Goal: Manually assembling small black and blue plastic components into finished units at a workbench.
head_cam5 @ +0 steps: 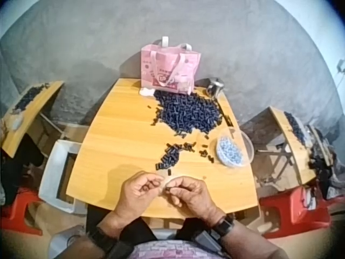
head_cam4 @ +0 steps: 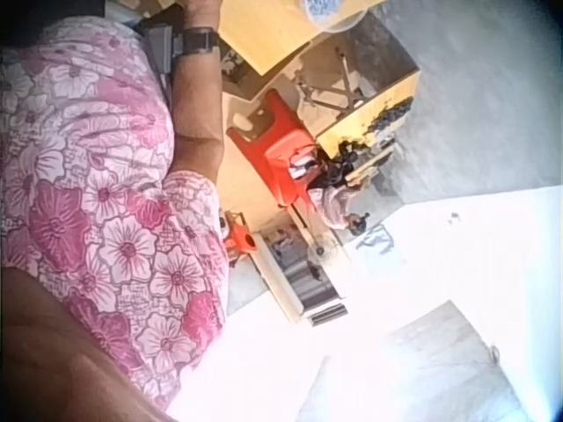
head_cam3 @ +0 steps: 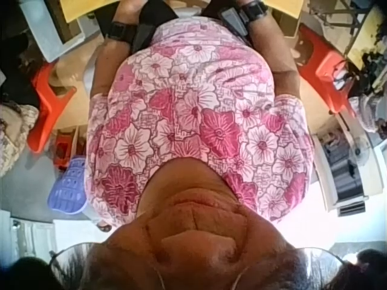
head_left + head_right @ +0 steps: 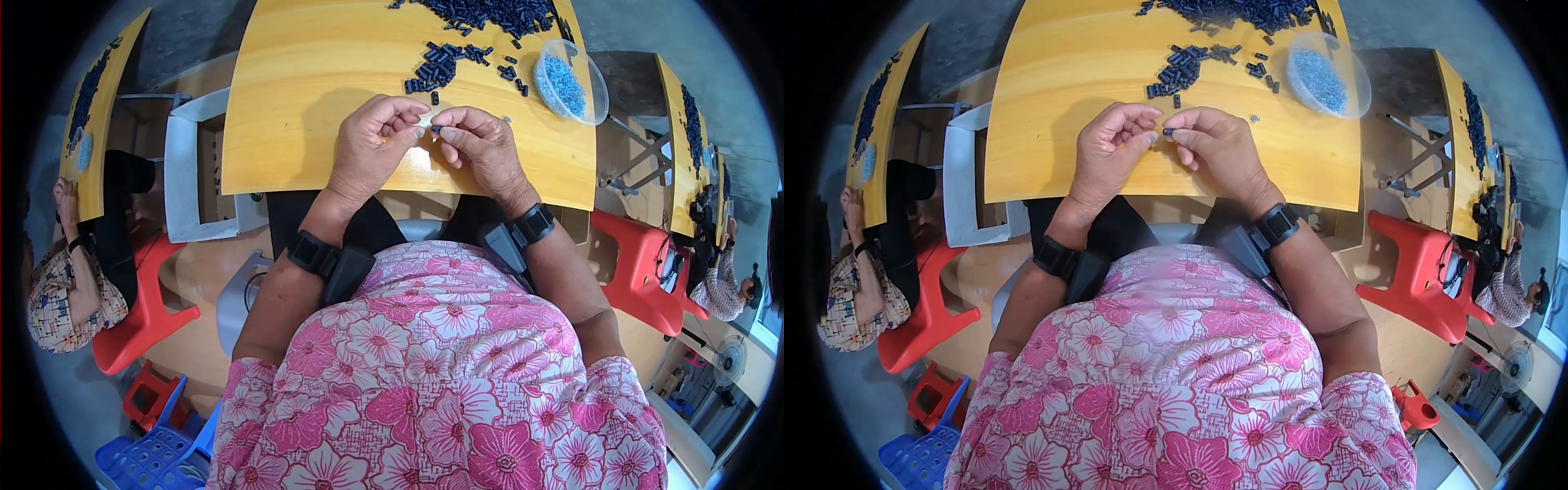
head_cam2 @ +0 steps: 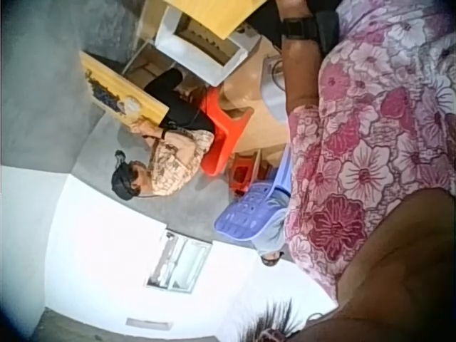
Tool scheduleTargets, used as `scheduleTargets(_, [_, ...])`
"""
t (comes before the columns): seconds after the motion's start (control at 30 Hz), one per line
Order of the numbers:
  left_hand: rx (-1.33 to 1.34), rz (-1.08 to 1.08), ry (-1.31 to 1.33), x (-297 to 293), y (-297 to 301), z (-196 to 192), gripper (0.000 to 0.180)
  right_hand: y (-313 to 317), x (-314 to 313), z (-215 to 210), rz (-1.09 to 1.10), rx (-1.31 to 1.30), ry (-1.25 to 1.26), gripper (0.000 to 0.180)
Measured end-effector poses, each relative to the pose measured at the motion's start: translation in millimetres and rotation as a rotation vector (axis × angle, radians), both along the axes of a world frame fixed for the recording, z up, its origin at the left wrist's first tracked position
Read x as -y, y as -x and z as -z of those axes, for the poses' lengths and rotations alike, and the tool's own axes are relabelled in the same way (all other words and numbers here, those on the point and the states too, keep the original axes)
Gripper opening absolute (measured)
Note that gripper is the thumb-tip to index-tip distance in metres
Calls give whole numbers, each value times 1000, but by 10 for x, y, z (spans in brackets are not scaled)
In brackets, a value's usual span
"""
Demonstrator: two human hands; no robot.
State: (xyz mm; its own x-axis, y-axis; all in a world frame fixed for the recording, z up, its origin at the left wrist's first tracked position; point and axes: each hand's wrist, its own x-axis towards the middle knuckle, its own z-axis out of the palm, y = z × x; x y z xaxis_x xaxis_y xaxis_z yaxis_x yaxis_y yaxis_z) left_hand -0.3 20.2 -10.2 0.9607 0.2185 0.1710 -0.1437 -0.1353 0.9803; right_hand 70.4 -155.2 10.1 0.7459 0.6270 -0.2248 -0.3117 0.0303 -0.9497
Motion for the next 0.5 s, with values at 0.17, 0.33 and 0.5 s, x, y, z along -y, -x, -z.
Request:
scheduleTargets(0.17, [33, -12, -53, -6, 2, -44, 21, -6, -21, -18, 22, -27, 0, 12])
scheduleTargets(0.33, [49, -22, -51, 16, -13, -29, 17, -11, -31, 60, 6, -59, -68, 8])
scheduleTargets(0.5, [70, -24, -44, 4, -6, 4, 15, 1, -59, 67, -10, -79, -114, 3])
